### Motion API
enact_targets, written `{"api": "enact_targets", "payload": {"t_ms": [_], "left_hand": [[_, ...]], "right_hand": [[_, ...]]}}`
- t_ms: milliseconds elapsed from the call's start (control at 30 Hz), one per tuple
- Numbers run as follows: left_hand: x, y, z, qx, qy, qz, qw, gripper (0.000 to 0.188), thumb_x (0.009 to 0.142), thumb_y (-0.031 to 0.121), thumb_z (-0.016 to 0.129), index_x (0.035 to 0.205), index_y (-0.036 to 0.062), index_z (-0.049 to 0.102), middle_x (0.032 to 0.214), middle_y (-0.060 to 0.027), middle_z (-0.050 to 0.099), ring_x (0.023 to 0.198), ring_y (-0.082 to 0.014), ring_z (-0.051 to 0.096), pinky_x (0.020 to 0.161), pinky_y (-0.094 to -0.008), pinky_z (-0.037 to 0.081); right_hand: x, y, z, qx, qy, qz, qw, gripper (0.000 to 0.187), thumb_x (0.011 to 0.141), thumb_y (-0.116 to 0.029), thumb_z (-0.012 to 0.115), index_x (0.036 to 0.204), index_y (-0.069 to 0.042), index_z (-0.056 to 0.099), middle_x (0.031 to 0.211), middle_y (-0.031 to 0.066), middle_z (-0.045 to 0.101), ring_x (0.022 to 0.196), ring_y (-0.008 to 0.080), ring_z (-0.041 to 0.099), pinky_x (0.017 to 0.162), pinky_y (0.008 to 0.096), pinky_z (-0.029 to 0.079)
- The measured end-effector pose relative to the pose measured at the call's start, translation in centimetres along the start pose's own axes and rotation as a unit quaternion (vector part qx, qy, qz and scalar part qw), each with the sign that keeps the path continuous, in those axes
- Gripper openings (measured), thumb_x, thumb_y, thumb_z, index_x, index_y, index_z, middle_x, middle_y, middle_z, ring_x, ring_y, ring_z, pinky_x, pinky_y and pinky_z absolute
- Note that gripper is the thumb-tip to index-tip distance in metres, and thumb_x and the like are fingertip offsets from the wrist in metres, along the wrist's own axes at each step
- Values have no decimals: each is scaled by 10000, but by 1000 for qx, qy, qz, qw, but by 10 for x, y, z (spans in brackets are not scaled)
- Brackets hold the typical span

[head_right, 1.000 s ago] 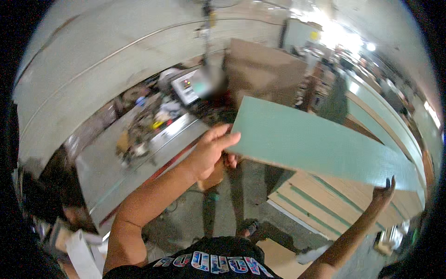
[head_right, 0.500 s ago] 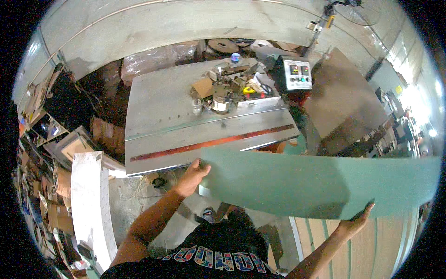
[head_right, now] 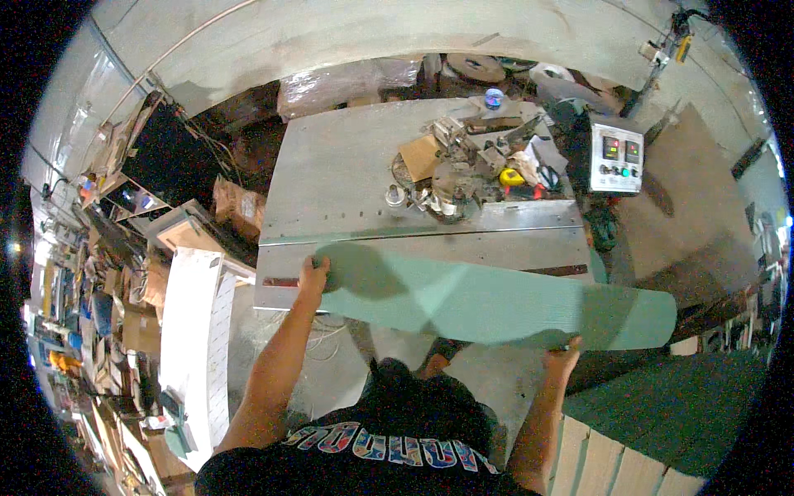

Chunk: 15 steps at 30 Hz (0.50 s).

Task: The person prepares a large curved wooden panel by applying adhesive tape to its edge, trimming the tape with a knife, and then feeding the edge through a specialized edge-banding machine to seal it.

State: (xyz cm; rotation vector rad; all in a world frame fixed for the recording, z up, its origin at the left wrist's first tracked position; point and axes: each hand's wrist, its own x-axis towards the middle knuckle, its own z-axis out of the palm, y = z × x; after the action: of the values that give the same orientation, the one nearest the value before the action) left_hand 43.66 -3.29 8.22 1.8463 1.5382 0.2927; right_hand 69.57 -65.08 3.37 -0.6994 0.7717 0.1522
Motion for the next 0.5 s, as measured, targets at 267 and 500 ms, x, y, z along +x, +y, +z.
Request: {"api": "enact_targets", "payload": {"t_ms": [267, 500], "left_hand": [[95, 0, 6, 47, 36, -5, 998, 675, 931, 598, 674, 1391, 106, 654, 1421, -140, 632, 1358, -355, 545, 1157, -522, 302], [89, 28, 47, 112, 103, -16, 988, 666, 952, 545, 674, 1455, 115, 600, 1536, -66, 416, 1411, -352, 370, 1189, -546, 271]], "right_hand": [[58, 91, 8, -10, 34, 56, 998, 421, 1055, -465, 629, 1225, -81, 635, 1136, 67, 690, 993, 265, 647, 831, 427, 558], [60, 92, 15, -39, 26, 32, 998, 433, 1056, -477, 625, 1236, -83, 624, 1238, 95, 660, 1096, 301, 636, 980, 456, 544]]}}
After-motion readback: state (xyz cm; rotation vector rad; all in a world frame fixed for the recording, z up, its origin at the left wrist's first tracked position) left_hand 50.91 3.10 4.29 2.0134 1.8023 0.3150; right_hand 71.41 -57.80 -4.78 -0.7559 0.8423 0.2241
